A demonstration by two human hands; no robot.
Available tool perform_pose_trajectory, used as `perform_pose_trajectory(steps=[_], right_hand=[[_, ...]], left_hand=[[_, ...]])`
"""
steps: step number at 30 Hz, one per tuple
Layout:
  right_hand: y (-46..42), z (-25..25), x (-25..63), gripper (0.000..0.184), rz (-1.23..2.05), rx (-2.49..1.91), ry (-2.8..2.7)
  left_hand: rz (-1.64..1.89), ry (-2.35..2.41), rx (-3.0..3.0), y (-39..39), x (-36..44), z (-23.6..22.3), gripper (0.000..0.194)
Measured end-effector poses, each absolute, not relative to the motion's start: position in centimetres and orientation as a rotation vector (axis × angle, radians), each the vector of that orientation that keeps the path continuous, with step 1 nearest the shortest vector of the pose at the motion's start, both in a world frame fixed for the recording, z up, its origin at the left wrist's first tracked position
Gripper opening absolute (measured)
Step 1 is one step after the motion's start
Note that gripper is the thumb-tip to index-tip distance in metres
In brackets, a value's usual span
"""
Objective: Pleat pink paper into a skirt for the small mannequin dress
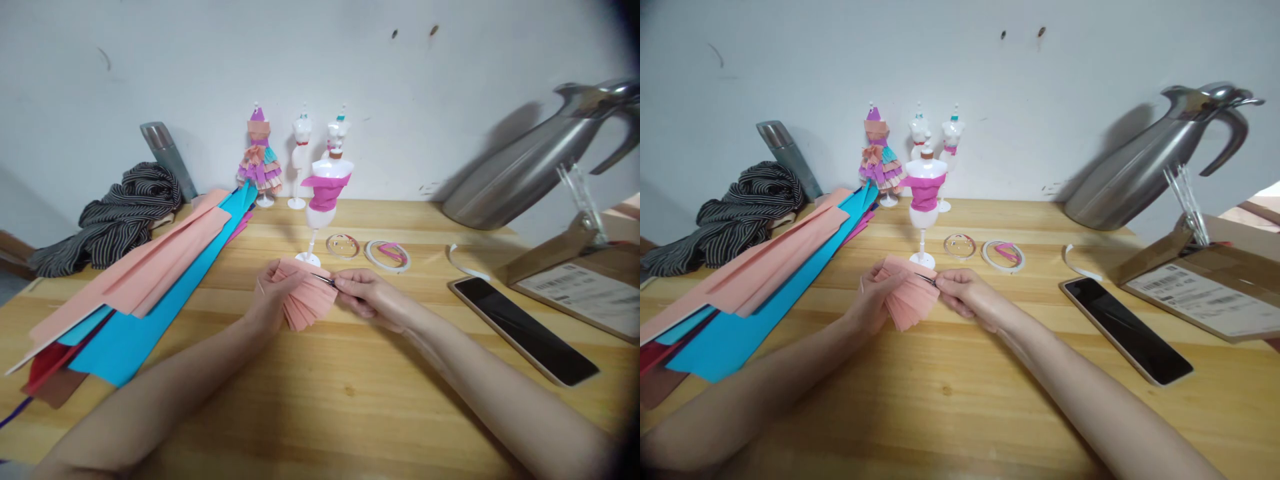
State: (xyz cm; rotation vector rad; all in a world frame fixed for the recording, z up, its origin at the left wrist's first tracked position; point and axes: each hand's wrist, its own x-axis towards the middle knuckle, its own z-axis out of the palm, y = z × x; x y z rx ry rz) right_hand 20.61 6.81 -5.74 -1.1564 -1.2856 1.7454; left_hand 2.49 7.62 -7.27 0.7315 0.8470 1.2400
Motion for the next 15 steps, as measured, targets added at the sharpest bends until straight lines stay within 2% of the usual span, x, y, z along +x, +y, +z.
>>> perform_pose_trajectory(steps=[15], right_hand=[[6.63,-5.02,20.56,0.047,1.502,-1.364,-1.533]], left_hand=[[1.167,0.826,0.839,7.52,2.51,-8.12,0.03]])
